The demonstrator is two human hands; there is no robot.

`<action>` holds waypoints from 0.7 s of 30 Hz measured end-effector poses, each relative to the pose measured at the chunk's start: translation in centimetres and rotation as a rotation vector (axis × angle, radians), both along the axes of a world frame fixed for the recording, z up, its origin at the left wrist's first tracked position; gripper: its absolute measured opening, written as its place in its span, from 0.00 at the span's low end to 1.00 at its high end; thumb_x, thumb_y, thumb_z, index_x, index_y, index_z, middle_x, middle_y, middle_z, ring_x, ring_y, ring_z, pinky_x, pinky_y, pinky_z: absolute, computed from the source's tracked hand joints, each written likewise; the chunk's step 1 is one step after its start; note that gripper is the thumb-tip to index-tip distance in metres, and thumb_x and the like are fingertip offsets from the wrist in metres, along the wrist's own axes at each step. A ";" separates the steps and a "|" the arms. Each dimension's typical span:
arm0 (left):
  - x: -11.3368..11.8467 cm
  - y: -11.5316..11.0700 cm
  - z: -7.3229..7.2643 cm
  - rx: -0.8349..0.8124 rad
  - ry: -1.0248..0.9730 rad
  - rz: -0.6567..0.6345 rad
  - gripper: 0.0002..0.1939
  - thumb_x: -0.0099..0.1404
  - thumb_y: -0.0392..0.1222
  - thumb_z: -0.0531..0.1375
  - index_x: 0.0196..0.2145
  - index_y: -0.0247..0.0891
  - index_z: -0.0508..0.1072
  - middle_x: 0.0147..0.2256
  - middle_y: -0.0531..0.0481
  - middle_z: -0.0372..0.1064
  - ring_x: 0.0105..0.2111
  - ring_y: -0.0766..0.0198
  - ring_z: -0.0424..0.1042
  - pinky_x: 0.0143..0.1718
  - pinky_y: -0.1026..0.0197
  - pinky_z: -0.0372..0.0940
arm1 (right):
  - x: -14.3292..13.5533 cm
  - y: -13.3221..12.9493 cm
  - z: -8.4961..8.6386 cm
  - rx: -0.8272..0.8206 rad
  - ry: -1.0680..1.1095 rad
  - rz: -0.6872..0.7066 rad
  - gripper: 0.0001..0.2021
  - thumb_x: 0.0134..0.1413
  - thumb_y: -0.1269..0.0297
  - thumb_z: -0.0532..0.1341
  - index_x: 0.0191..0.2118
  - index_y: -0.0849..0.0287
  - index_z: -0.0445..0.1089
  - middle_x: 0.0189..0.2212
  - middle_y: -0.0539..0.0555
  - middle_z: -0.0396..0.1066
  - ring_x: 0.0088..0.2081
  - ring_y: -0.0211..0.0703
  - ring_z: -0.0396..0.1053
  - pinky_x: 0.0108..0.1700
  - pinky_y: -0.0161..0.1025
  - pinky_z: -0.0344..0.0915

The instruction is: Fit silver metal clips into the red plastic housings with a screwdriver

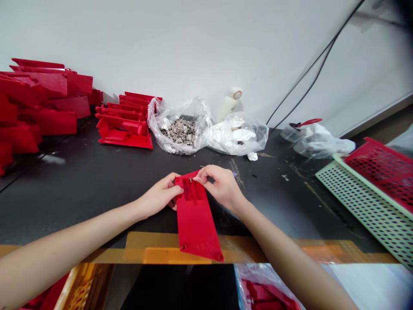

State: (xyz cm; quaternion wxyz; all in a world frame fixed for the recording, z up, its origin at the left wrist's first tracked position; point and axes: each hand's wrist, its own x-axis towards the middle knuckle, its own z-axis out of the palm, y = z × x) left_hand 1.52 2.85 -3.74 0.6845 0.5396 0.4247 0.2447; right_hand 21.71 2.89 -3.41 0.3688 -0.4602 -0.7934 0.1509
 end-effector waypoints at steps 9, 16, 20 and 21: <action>-0.1 0.2 -0.4 0.007 -0.045 0.002 0.11 0.58 0.42 0.57 0.40 0.39 0.64 0.28 0.55 0.68 0.26 0.68 0.69 0.24 0.68 0.65 | -0.5 -0.4 0.5 -0.041 -0.109 -0.055 0.05 0.50 0.72 0.61 0.28 0.56 0.67 0.27 0.48 0.75 0.29 0.39 0.70 0.31 0.34 0.63; -0.1 -0.1 -0.3 0.005 -0.046 0.031 0.11 0.58 0.43 0.57 0.38 0.38 0.63 0.27 0.54 0.69 0.25 0.68 0.69 0.24 0.67 0.65 | 3.1 2.1 3.8 -0.086 -0.206 -0.491 0.15 0.58 0.56 0.56 0.48 0.54 0.68 0.39 0.53 0.77 0.37 0.43 0.74 0.37 0.38 0.67; -0.1 0.0 -0.7 -0.003 -0.070 0.060 0.10 0.58 0.43 0.57 0.36 0.38 0.62 0.26 0.54 0.70 0.24 0.68 0.70 0.24 0.67 0.64 | 8.4 7.4 5.1 -0.164 -0.365 -0.760 0.14 0.58 0.62 0.55 0.46 0.61 0.70 0.43 0.61 0.75 0.45 0.55 0.72 0.45 0.51 0.65; -0.1 0.1 -0.8 -0.007 -0.075 0.066 0.10 0.58 0.43 0.57 0.36 0.38 0.62 0.25 0.55 0.70 0.23 0.68 0.69 0.24 0.67 0.64 | 9.5 8.7 5.1 -0.211 -0.420 -0.775 0.12 0.58 0.63 0.57 0.44 0.62 0.72 0.43 0.60 0.75 0.46 0.55 0.71 0.46 0.51 0.65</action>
